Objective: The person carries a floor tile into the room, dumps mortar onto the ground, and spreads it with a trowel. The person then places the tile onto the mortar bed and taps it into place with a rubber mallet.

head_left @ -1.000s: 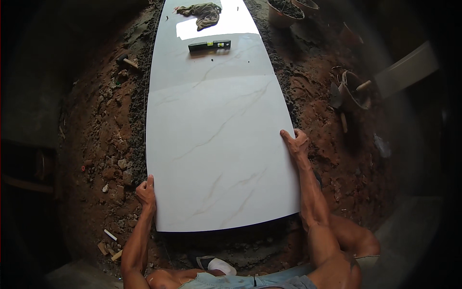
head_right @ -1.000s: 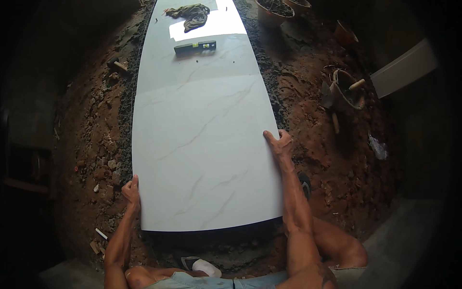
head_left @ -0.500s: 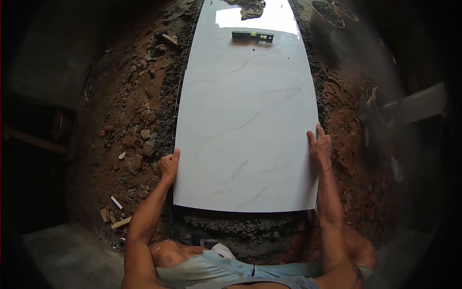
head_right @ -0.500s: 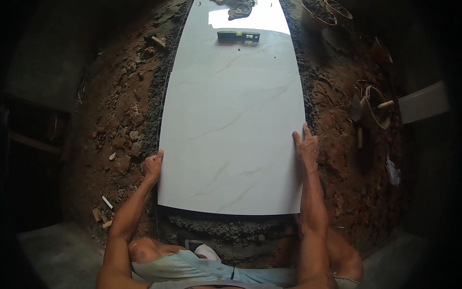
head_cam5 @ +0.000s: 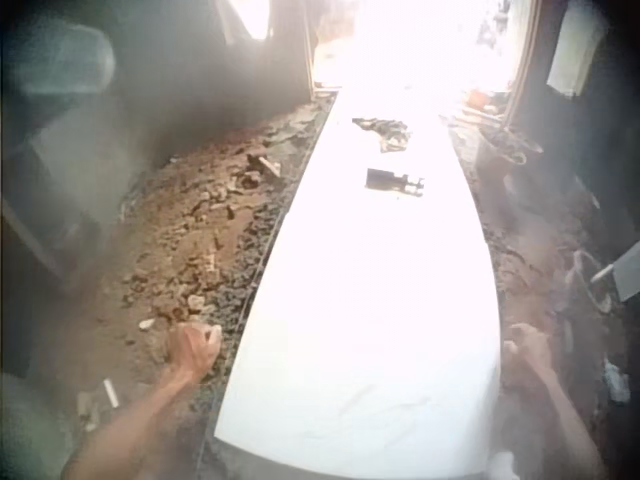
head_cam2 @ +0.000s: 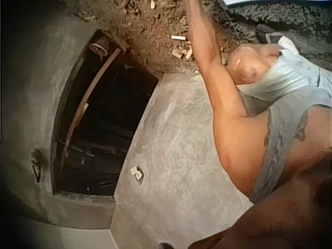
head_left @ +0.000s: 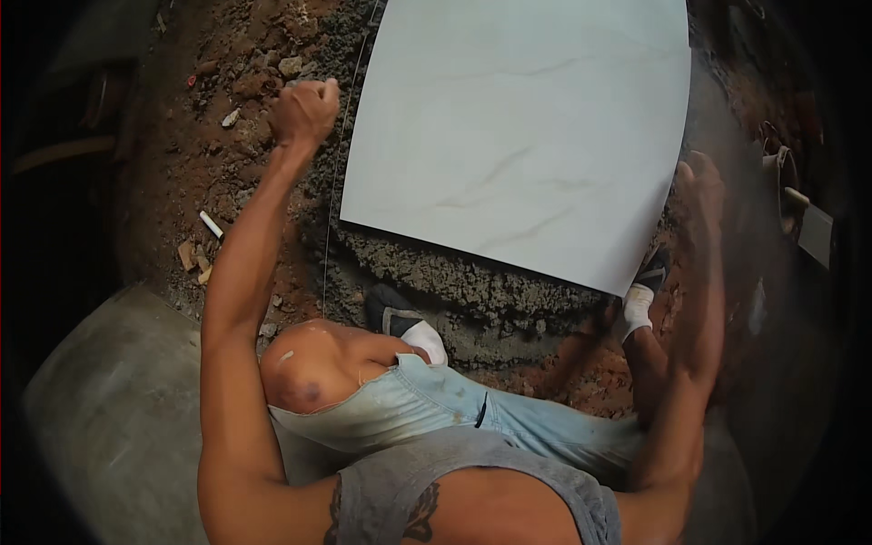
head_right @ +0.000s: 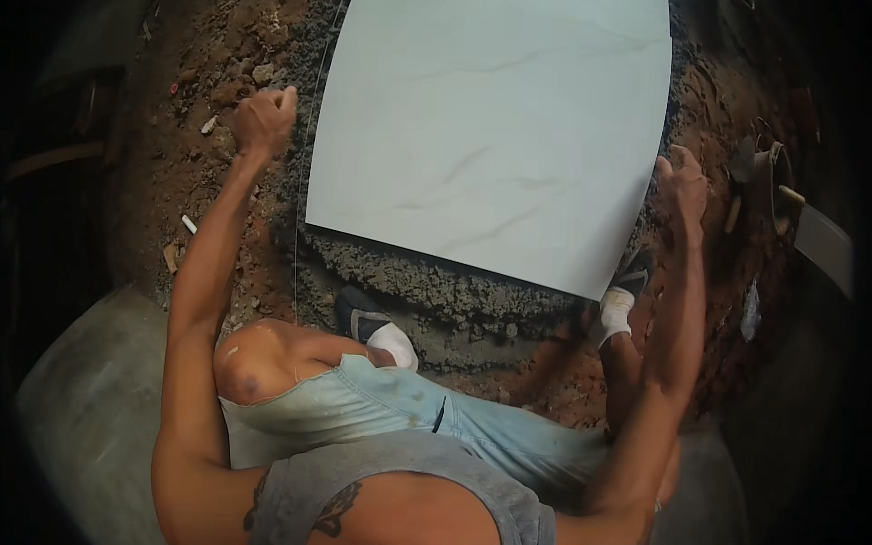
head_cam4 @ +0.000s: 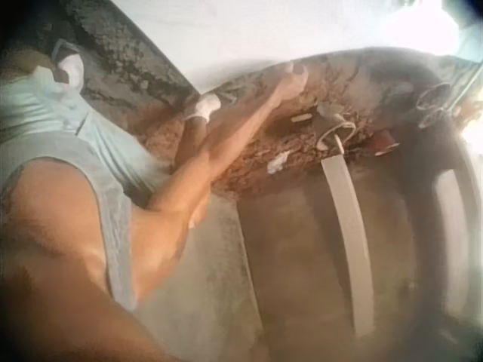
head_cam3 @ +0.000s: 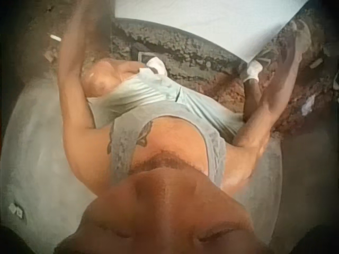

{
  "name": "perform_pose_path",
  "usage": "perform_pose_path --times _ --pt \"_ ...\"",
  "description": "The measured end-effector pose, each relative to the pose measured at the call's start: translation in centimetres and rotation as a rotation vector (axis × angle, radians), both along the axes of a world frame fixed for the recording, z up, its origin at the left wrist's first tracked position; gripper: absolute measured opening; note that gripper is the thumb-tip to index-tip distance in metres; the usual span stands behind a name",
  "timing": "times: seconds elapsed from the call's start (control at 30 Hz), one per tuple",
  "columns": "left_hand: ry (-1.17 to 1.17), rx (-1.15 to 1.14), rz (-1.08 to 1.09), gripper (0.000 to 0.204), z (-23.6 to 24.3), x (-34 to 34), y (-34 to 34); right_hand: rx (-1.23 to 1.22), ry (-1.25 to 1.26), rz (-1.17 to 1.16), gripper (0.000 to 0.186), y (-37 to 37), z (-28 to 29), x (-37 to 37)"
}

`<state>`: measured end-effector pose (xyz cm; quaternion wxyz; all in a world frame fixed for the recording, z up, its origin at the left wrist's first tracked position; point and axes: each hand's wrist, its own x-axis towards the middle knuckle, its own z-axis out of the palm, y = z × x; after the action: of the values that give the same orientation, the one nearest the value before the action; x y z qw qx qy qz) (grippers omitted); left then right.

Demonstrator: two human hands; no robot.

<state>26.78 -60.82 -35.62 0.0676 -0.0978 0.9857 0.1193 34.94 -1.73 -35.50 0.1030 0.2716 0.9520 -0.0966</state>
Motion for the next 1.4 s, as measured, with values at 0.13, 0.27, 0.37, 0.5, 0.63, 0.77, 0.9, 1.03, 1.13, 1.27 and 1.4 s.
perform_pose_path --times 0.13,0.27,0.37,0.5,0.63,0.77,0.9,1.03,1.13,1.27,1.4 --pt "0.282 0.345 -0.265 0.016 5.1 4.0 -3.6 -0.441 -0.092 0.633 0.059 4.2 1.2 5.4" --pt "0.146 0.434 -0.232 0.038 3.1 8.8 -4.8 -0.052 -0.807 0.439 0.079 8.2 11.2 14.7" --pt "0.248 0.618 -0.272 0.026 4.0 7.2 -3.8 -0.786 -0.523 -0.527 0.057 1.0 17.1 20.6" --pt "0.354 0.743 -0.52 0.015 6.8 1.9 2.3 -0.849 -0.231 -0.784 0.047 1.6 21.7 27.0" --pt "0.344 0.672 -0.676 0.013 8.9 -3.0 3.3 -0.532 -0.233 -0.465 0.031 3.1 18.7 25.7" --pt "0.343 0.516 -0.646 0.02 10.3 -3.8 11.9 -0.454 -0.139 -0.076 0.033 6.5 10.7 23.1" --pt "0.11 0.348 -0.757 0.033 7.4 -1.5 18.9 -0.402 -0.265 0.218 0.034 9.5 4.1 15.0" --pt "-0.018 0.28 -0.75 0.05 1.7 1.9 23.0 -0.464 -0.202 0.345 0.034 10.1 -1.5 3.1" --pt "0.039 0.245 -0.707 0.06 -1.2 2.5 28.2 -0.541 0.06 0.416 0.033 10.9 -3.1 -5.3" --pt "0.027 0.141 -0.463 0.067 -4.4 2.2 34.8 -0.641 0.188 0.338 0.031 13.1 -2.9 -15.1" --pt "0.086 0.023 -0.342 0.069 -5.4 4.1 35.2 -0.514 0.51 0.627 0.026 9.6 -6.6 -21.0"
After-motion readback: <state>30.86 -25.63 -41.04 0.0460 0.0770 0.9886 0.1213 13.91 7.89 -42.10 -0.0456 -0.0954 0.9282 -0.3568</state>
